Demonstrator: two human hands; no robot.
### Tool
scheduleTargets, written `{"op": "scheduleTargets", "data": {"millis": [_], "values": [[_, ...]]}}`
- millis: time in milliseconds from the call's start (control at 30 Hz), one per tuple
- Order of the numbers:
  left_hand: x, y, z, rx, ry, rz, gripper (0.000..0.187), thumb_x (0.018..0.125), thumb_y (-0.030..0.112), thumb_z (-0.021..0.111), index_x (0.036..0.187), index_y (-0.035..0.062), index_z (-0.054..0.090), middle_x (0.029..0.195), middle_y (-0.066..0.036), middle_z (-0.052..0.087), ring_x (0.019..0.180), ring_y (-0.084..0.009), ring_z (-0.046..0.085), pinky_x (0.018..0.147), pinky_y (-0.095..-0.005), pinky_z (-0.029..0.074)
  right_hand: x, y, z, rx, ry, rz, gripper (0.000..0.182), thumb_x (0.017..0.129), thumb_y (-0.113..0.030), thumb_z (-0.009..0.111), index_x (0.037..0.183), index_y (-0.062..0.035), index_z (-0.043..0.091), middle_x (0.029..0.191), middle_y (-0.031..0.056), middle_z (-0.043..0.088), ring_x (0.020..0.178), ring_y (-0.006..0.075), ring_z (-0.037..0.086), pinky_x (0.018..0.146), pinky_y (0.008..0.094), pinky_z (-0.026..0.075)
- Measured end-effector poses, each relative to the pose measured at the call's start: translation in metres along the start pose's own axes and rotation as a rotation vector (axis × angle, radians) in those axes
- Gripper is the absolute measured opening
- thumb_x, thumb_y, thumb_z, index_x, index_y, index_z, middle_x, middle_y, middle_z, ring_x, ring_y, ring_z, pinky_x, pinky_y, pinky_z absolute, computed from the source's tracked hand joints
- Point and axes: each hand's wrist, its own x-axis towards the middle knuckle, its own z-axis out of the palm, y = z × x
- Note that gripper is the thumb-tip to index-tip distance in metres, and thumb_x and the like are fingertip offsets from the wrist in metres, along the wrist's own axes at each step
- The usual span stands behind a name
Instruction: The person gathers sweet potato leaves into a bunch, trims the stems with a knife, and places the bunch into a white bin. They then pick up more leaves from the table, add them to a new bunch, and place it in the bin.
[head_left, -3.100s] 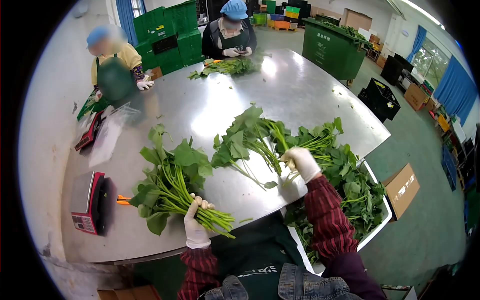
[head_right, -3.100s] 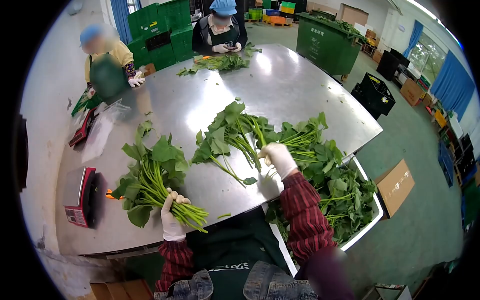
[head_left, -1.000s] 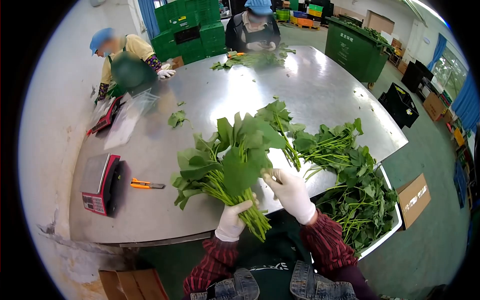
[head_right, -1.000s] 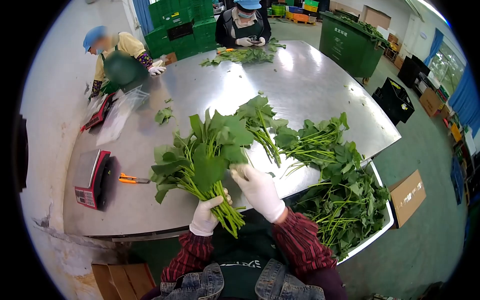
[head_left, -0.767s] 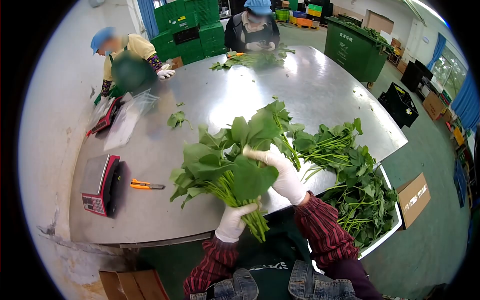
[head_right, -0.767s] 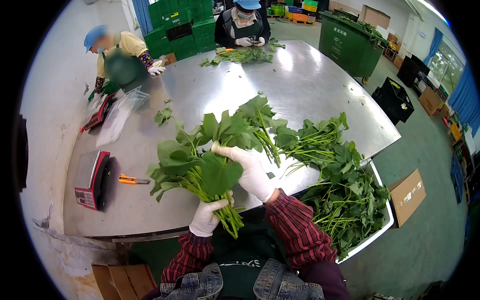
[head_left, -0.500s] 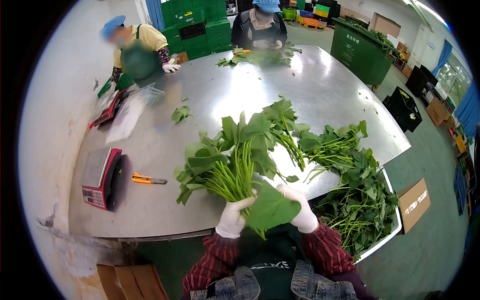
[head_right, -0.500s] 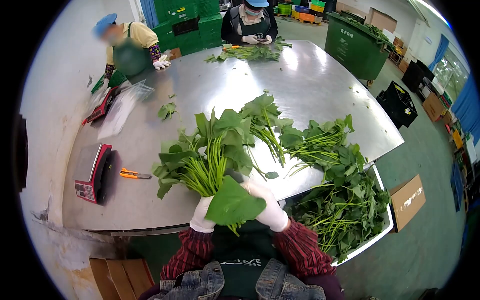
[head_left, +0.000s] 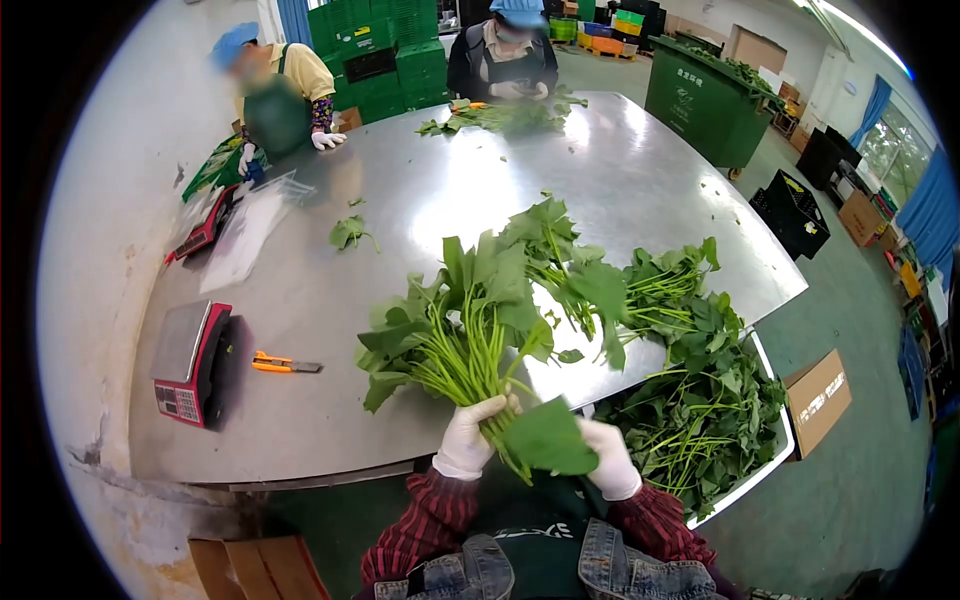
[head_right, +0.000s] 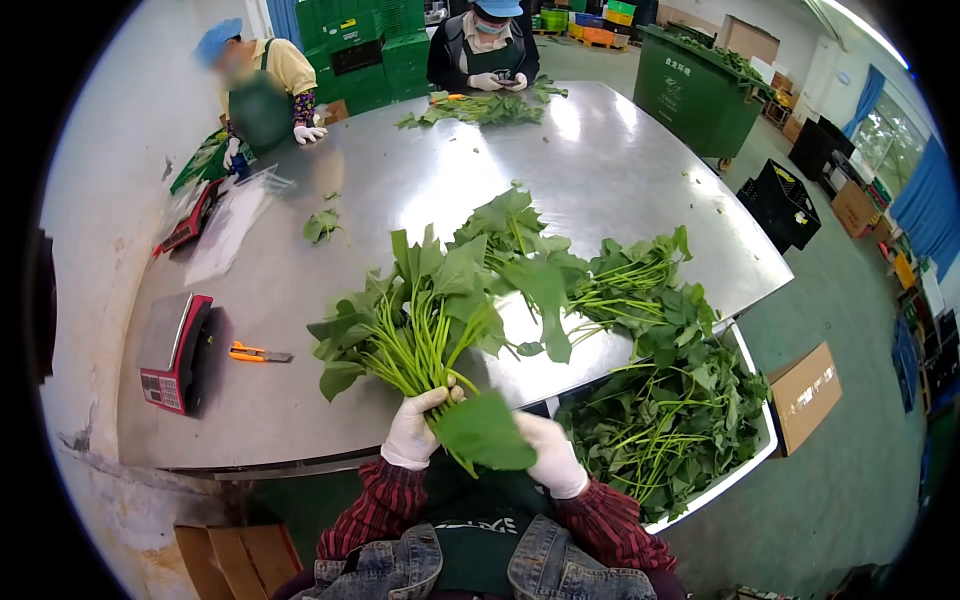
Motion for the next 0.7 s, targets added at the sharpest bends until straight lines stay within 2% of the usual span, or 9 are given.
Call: {"op": "scheduleTargets", "data": {"millis": [33, 167, 333, 400, 467, 533, 567, 600, 700], "values": [[-0.001, 0.001, 0.002, -0.003, -0.001, -0.001, 0.024, 0.077, 0.000, 0.060, 0.100, -0.0017, 0.054, 0.084, -0.007, 0.058, 0.080, -0.0204, 0.057, 0.075, -0.0317, 0.049, -0.001, -0.020, -0.004, 0.160, 0.087, 0.172, 0.018, 0.086, -0.002, 0.050, 0.101, 0.0027, 0.060, 0.077, 0.0044, 0.062, 0.067, 0.0092, 0.059, 0.057, 0.0215, 0.046], [-0.003, -0.002, 0.014, 0.235, -0.006, 0.090, 0.029, 0.073, -0.002, 0.063, 0.101, -0.0015, 0.054, 0.084, -0.008, 0.059, 0.075, -0.0197, 0.058, 0.073, -0.0313, 0.049, 0.017, -0.006, -0.021, 0.492, 0.226, 0.018, 0.032, 0.087, -0.018, 0.053, 0.110, 0.0040, 0.053, 0.075, 0.0035, 0.061, 0.051, 0.0077, 0.045, 0.052, 0.0196, 0.036], [-0.010, -0.002, 0.038, 0.302, -0.072, 0.141, 0.053, 0.066, -0.014, 0.065, 0.114, 0.0005, 0.050, 0.101, -0.008, 0.060, 0.091, -0.0202, 0.060, 0.080, -0.0312, 0.050, 0.041, -0.006, 0.002, 0.451, 0.293, 0.031, 0.022, 0.084, -0.009, 0.057, 0.105, 0.0001, 0.057, 0.077, 0.0049, 0.061, 0.059, 0.0076, 0.055, 0.050, 0.0191, 0.040], [-0.008, -0.004, 0.032, 0.423, -0.076, 0.223, 0.058, 0.064, -0.015, 0.065, 0.117, 0.0004, 0.047, 0.107, -0.009, 0.058, 0.094, -0.0206, 0.060, 0.083, -0.0314, 0.049, 0.051, 0.027, 0.000, 0.204, 0.163, 0.180, 0.036, 0.081, -0.010, 0.064, 0.115, -0.0023, 0.052, 0.084, -0.0004, 0.059, 0.068, 0.0073, 0.055, 0.055, 0.0209, 0.042], [-0.004, -0.011, 0.016, 0.412, -0.048, 0.288, 0.059, 0.062, -0.015, 0.066, 0.116, 0.0003, 0.048, 0.108, -0.008, 0.058, 0.095, -0.0201, 0.059, 0.083, -0.0309, 0.049, 0.054, 0.014, 0.008, 0.147, 0.207, 0.209, 0.030, 0.076, -0.008, 0.070, 0.103, -0.0037, 0.057, 0.072, -0.0008, 0.057, 0.061, 0.0072, 0.055, 0.053, 0.0219, 0.042], [-0.004, -0.009, 0.019, 0.460, -0.035, 0.320, 0.056, 0.061, -0.014, 0.066, 0.113, 0.0001, 0.050, 0.106, -0.007, 0.059, 0.096, -0.0188, 0.059, 0.082, -0.0300, 0.049, 0.063, 0.038, 0.006, -0.456, 0.164, -0.448, 0.014, 0.078, -0.009, 0.069, 0.087, -0.0043, 0.059, 0.065, 0.0017, 0.056, 0.052, 0.0093, 0.054, 0.048, 0.0248, 0.041], [-0.005, -0.007, 0.023, 0.500, -0.017, 0.303, 0.054, 0.062, -0.014, 0.066, 0.111, 0.0000, 0.051, 0.104, -0.007, 0.059, 0.095, -0.0182, 0.059, 0.081, -0.0294, 0.049, 0.058, 0.007, 0.016, -0.448, 0.285, -0.317, 0.012, 0.079, -0.009, 0.068, 0.076, -0.0044, 0.057, 0.061, 0.0053, 0.053, 0.049, 0.0154, 0.053, 0.047, 0.0277, 0.040], [-0.007, -0.006, 0.025, 0.540, 0.001, 0.283, 0.051, 0.062, -0.014, 0.066, 0.109, -0.0001, 0.053, 0.103, -0.006, 0.060, 0.095, -0.0176, 0.059, 0.080, -0.0289, 0.049, 0.058, 0.000, 0.012, -0.866, 0.297, -0.423, 0.011, 0.079, -0.010, 0.066, 0.075, -0.0049, 0.057, 0.058, 0.0069, 0.050, 0.051, 0.0231, 0.051, 0.048, 0.0310, 0.040], [-0.002, -0.013, 0.016, 0.424, -0.005, 0.237, 0.047, 0.067, -0.011, 0.064, 0.111, -0.0003, 0.054, 0.104, -0.006, 0.060, 0.091, -0.0159, 0.059, 0.079, -0.0274, 0.048, 0.064, 0.019, 0.011, -1.100, 0.275, -0.768, 0.013, 0.081, -0.014, 0.063, 0.073, -0.0056, 0.057, 0.056, 0.0075, 0.045, 0.050, 0.0243, 0.048, 0.046, 0.0342, 0.038]]}}
